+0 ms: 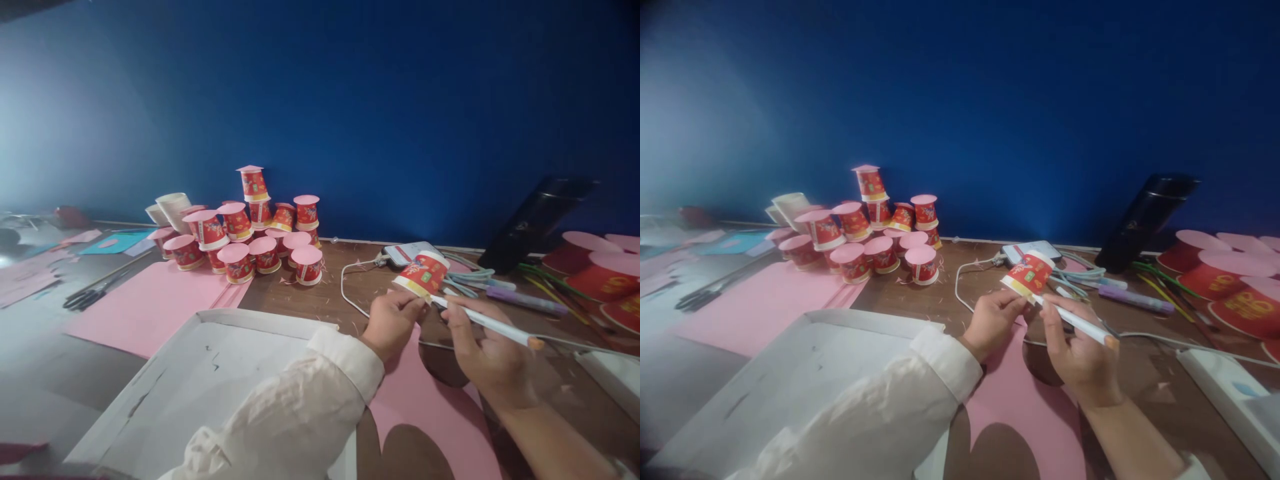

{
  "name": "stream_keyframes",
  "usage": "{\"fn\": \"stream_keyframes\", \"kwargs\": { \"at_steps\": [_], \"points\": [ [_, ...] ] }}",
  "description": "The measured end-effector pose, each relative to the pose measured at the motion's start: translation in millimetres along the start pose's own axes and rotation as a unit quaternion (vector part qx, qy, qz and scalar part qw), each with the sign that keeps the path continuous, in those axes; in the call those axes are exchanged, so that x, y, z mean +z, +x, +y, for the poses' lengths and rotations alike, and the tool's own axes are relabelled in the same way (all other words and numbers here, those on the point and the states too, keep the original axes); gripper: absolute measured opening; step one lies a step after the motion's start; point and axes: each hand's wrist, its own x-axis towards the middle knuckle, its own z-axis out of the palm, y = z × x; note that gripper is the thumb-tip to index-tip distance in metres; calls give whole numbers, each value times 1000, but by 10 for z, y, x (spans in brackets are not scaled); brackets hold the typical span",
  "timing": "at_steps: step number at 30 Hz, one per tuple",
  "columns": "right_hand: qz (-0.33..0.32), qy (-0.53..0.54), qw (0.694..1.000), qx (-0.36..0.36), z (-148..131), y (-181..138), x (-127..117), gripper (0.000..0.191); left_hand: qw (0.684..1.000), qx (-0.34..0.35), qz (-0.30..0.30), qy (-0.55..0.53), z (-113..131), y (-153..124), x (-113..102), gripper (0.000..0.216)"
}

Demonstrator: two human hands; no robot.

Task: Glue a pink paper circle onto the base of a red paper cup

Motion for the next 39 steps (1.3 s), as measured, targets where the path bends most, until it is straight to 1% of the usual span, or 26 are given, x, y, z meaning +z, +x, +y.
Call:
{"fn": "stream_keyframes", "kwargs": {
  "at_steps": [3, 6, 11, 14, 19, 21, 24, 27, 30, 33, 36, 39],
  "points": [
    [0, 7, 1000, -5, -4, -4, -2, 24, 1000, -11, -11, 26, 7, -21, 17, 27],
    [2, 18, 1000, -9, -2, -15, 14, 22, 998, -5, -28, 51, -12, -49, 39, 26],
    [6, 26, 999, -25, 2, -19, 39, 19, 992, 57, -56, 94, -39, -64, 29, 31],
    [5, 21, 999, -24, -1, -7, 32, 19, 992, 66, -43, 94, -44, -50, 18, 30],
    [12, 2, 999, -29, 2, 22, 4, 19, 991, 79, -4, 105, -78, 0, 7, 32],
    [14, 9, 999, -28, 9, 30, -1, 18, 991, 79, -13, 105, -93, -2, 8, 31],
    [13, 27, 999, -23, 27, 33, 2, 18, 991, 66, -44, 105, -97, -36, 18, 28],
    [15, 29, 999, -20, 43, 31, 6, 18, 991, 51, -53, 112, -87, -62, 29, 28],
    [15, 28, 999, -17, 43, 35, -2, 18, 997, 21, -33, 63, -85, -41, 35, 26],
    [12, 14, 1000, -23, 27, 45, -18, 19, 997, -42, -4, -61, -86, 3, 37, 24],
    [15, 3, 999, -30, 14, 46, -22, 19, 981, -93, 0, -173, -71, 31, 32, 37],
    [21, 9, 1000, -22, 17, 40, -11, 20, 970, -106, -10, -218, -40, 39, 16, 50]
  ]
}}
